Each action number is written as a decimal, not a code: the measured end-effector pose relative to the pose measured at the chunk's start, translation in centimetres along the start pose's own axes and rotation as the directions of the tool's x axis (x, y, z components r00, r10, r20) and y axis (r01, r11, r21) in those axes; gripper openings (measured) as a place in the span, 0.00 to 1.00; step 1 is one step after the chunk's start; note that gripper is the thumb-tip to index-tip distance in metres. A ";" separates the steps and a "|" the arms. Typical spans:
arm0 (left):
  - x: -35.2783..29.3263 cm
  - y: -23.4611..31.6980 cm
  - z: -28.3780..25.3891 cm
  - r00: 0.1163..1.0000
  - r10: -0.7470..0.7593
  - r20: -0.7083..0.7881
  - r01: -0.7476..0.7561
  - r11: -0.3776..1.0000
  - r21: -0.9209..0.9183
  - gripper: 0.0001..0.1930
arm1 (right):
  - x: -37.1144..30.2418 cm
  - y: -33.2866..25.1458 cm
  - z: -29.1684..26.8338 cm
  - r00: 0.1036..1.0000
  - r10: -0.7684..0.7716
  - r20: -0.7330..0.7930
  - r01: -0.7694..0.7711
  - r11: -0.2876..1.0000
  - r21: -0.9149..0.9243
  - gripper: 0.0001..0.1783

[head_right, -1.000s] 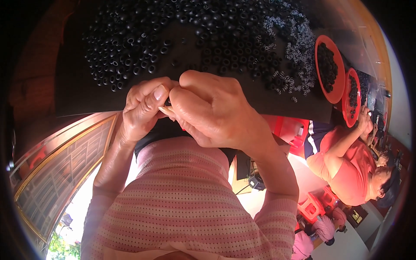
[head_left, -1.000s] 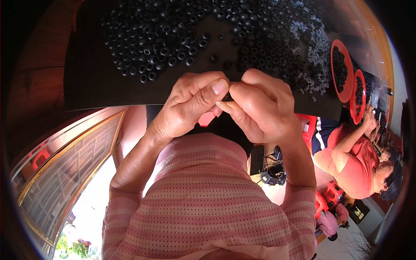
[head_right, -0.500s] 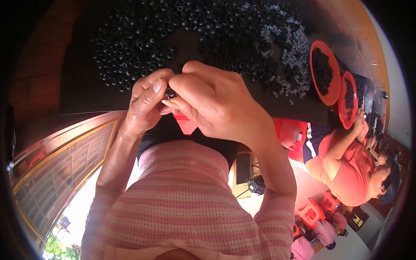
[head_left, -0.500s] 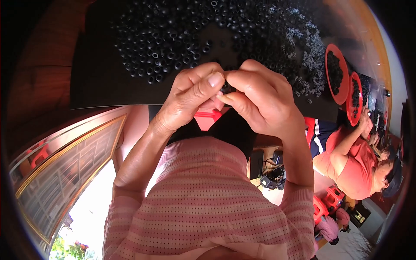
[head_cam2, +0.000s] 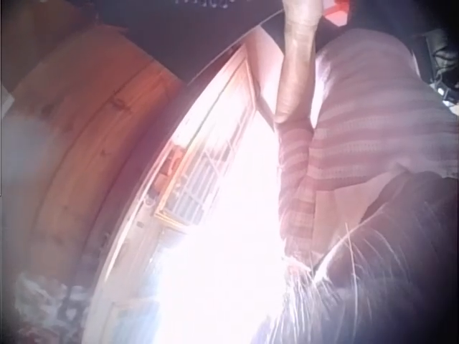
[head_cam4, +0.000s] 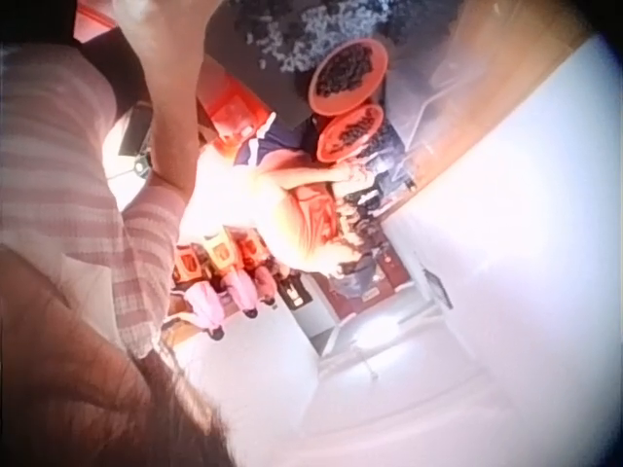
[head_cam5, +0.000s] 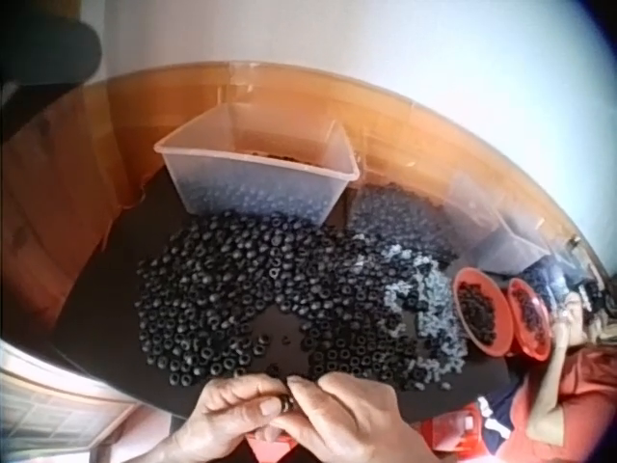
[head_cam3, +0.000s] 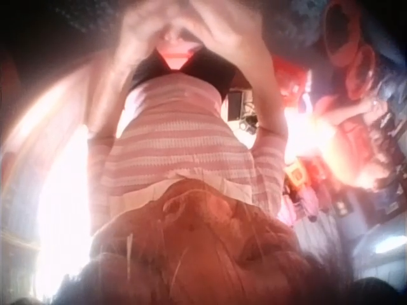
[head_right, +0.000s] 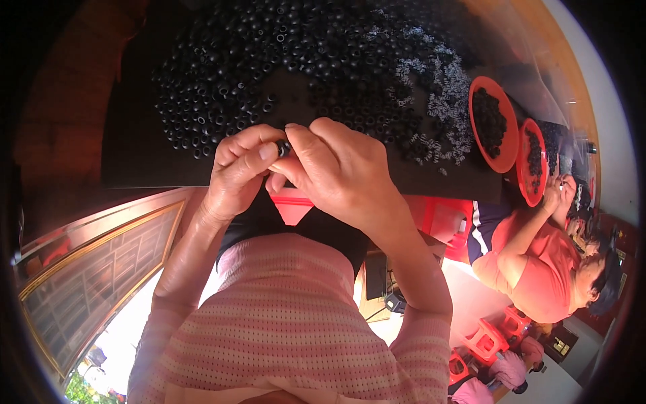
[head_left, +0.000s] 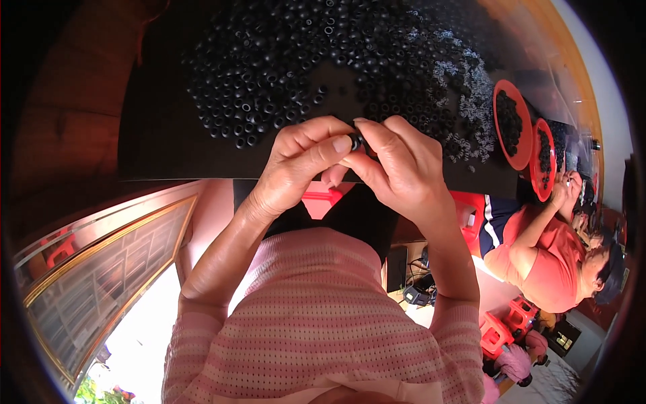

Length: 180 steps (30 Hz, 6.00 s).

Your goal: The person assembles small black components by inserting inner pieces into outer rubber rings by hand, places them onto a plate, and empties the plate into a storage container.

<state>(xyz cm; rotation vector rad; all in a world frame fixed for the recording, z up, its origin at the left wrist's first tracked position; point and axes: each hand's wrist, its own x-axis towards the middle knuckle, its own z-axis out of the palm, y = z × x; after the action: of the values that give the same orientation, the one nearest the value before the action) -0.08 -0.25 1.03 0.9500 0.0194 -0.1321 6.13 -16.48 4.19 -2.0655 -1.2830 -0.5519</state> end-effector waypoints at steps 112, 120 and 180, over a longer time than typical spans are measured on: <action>-0.3 -0.5 0.2 0.998 0.034 0.049 -0.048 0.950 0.307 0.13 | 1.1 3.0 -0.7 0.943 0.269 0.197 -0.313 0.918 0.244 0.12; -0.3 -0.1 0.0 0.998 -0.010 0.066 -0.010 0.951 0.308 0.24 | -1.0 -0.2 0.7 0.954 0.294 0.049 -0.279 0.824 0.493 0.15; -0.4 -0.7 0.5 0.992 0.103 0.076 -0.122 0.936 0.329 0.10 | -2.6 14.1 -7.9 0.785 0.536 0.311 -0.343 0.793 -0.503 0.07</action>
<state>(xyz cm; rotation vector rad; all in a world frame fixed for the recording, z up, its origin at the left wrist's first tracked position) -0.59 -1.05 0.76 1.2830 -0.1144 -0.0570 17.56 -28.28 3.97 -2.8817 -0.8683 -0.1362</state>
